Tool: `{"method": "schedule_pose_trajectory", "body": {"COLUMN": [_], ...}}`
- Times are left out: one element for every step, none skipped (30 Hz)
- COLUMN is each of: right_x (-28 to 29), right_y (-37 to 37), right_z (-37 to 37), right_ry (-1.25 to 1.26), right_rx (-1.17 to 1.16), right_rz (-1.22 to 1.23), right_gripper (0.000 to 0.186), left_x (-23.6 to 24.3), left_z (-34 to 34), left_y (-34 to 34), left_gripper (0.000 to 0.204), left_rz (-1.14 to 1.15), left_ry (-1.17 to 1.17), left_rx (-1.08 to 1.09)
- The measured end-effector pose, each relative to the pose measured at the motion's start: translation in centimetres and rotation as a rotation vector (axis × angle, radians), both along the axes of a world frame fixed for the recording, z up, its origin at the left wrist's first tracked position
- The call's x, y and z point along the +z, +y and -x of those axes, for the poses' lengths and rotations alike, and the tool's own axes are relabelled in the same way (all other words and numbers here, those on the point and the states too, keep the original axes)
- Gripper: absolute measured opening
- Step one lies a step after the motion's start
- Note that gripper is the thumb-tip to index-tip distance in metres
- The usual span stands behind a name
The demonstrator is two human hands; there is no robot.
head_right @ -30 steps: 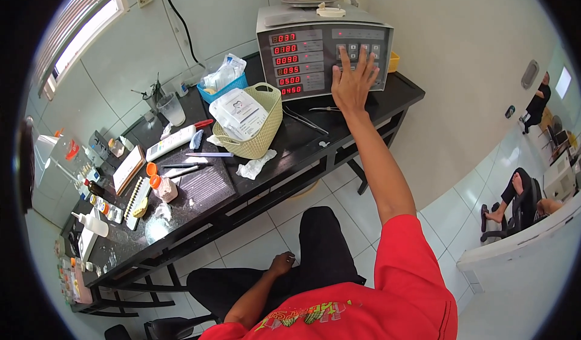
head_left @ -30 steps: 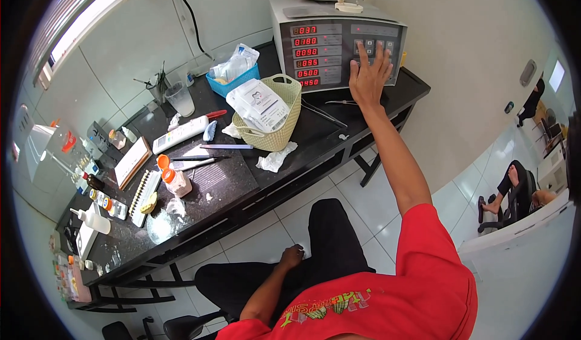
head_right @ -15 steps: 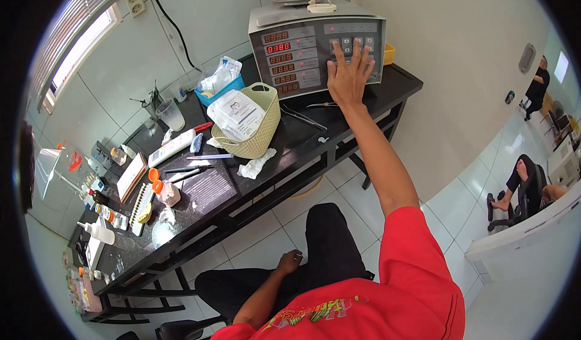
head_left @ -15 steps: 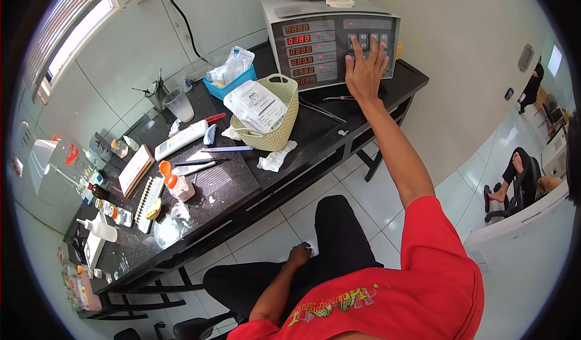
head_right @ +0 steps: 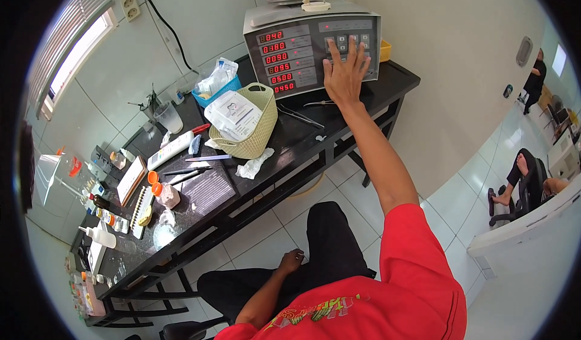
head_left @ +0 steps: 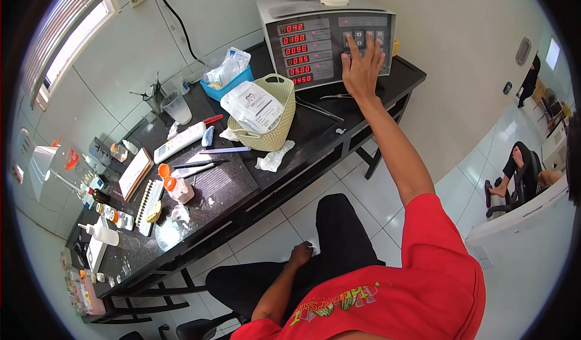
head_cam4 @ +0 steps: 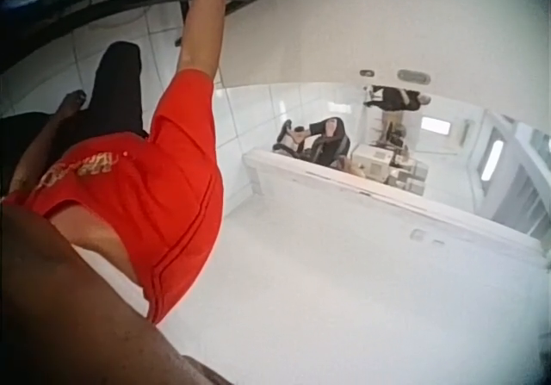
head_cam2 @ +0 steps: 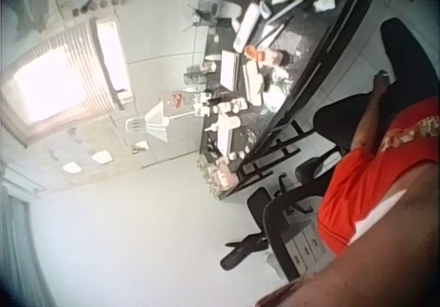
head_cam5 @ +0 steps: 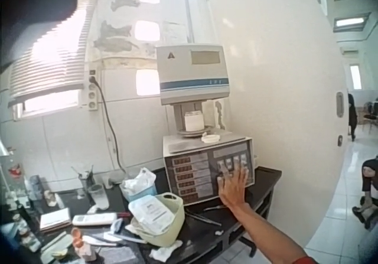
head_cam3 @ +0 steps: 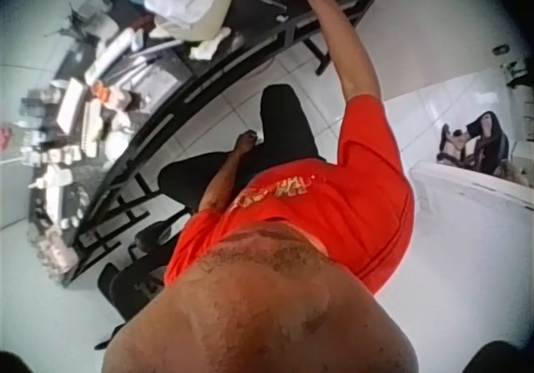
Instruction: Applying stain or glaze to a ceramic dental crown and placing it into a dental furnace for firing.
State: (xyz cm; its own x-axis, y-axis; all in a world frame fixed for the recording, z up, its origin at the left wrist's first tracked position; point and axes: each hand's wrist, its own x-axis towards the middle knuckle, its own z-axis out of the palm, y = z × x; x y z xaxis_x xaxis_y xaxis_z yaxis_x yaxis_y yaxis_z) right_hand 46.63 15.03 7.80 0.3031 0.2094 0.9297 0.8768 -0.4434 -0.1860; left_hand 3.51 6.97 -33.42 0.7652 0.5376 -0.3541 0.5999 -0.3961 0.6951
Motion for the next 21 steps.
{"method": "schedule_pose_trajectory", "body": {"right_x": [0.1, 0.1, 0.1, 0.1, 0.0, -0.1, 0.0, 0.0, -0.1, 0.0, 0.1, 0.0, 0.0, -0.1, -0.1, -0.1, 0.1, 0.3, 0.3, 0.2, 0.0], "right_y": [0.1, 0.1, 0.1, 0.1, -0.1, -0.2, -0.3, -0.4, -0.4, -0.2, -0.4, -0.7, -0.9, -0.6, -0.4, -0.4, -0.2, -0.1, -0.1, 0.0, 0.1], "right_z": [-0.1, -0.1, 0.0, 0.2, 0.1, 0.1, 0.1, 0.1, 0.1, 0.1, 0.0, -0.1, -0.2, -0.1, 0.0, -0.3, 0.0, 0.4, 0.3, 0.4, 0.5], "right_ry": [-0.015, -0.018, -0.005, 0.009, 0.004, 0.003, 0.002, -0.005, 0.008, 0.022, 0.017, 0.014, 0.014, 0.013, 0.013, 0.011, 0.009, 0.014, 0.014, 0.008, 0.013], "right_rx": [0.013, 0.013, 0.005, -0.003, -0.004, -0.004, -0.001, -0.001, -0.003, -0.001, -0.002, -0.008, -0.016, -0.013, -0.011, -0.018, -0.015, -0.011, -0.014, -0.017, -0.012], "right_rz": [-0.015, -0.018, -0.009, -0.002, -0.004, -0.002, -0.003, -0.009, -0.006, -0.005, -0.008, -0.002, 0.006, 0.006, 0.010, 0.014, 0.009, 0.015, 0.026, 0.027, 0.027], "right_gripper": [0.050, 0.050, 0.050, 0.050, 0.050, 0.050, 0.049, 0.049, 0.049, 0.049, 0.049, 0.049, 0.050, 0.050, 0.050, 0.050, 0.050, 0.051, 0.051, 0.051, 0.051], "left_x": [0.5, 1.0, 1.5, 2.7, 4.2, 5.7, 7.5, 9.2, 11.0, 12.8, 14.5, 16.1, 17.6, 18.5, 17.2, 16.6, 16.2, 15.8, 15.1, 14.4, 13.7], "left_z": [-0.2, -0.4, -0.8, -1.3, -2.2, -2.8, -3.3, -4.0, -4.9, -5.7, -6.8, -8.0, -9.2, -9.9, -10.5, -10.6, -10.3, -9.8, -10.1, -10.4, -10.6], "left_y": [-0.1, -0.2, -0.2, -0.3, -0.6, -0.9, -1.3, -1.7, -2.4, -3.2, -4.1, -5.1, -6.2, -7.1, -8.3, -9.5, -10.5, -11.2, -11.1, -11.0, -10.9], "left_gripper": [0.028, 0.028, 0.028, 0.030, 0.032, 0.032, 0.033, 0.035, 0.035, 0.036, 0.037, 0.037, 0.038, 0.039, 0.039, 0.039, 0.040, 0.041, 0.046, 0.046, 0.047], "left_rz": [0.002, 0.003, 0.000, -0.039, -0.076, -0.077, -0.031, 0.016, 0.012, -0.186, -0.381, -0.335, -0.288, -0.301, -0.323, -0.320, -0.479, -0.636, -0.609, -0.609, -0.586], "left_ry": [-0.050, -0.100, -0.103, -0.125, -0.149, -0.155, -0.274, -0.396, -0.404, -0.517, -0.625, -0.671, -0.715, -0.705, -0.631, -0.635, -0.515, -0.389, -0.359, -0.366, -0.370], "left_rx": [0.059, 0.120, 0.121, 0.235, 0.347, 0.346, 0.379, 0.411, 0.408, 0.292, 0.170, 0.074, -0.023, -0.167, -0.312, -0.319, -0.425, -0.527, -0.535, -0.536, -0.456]}}
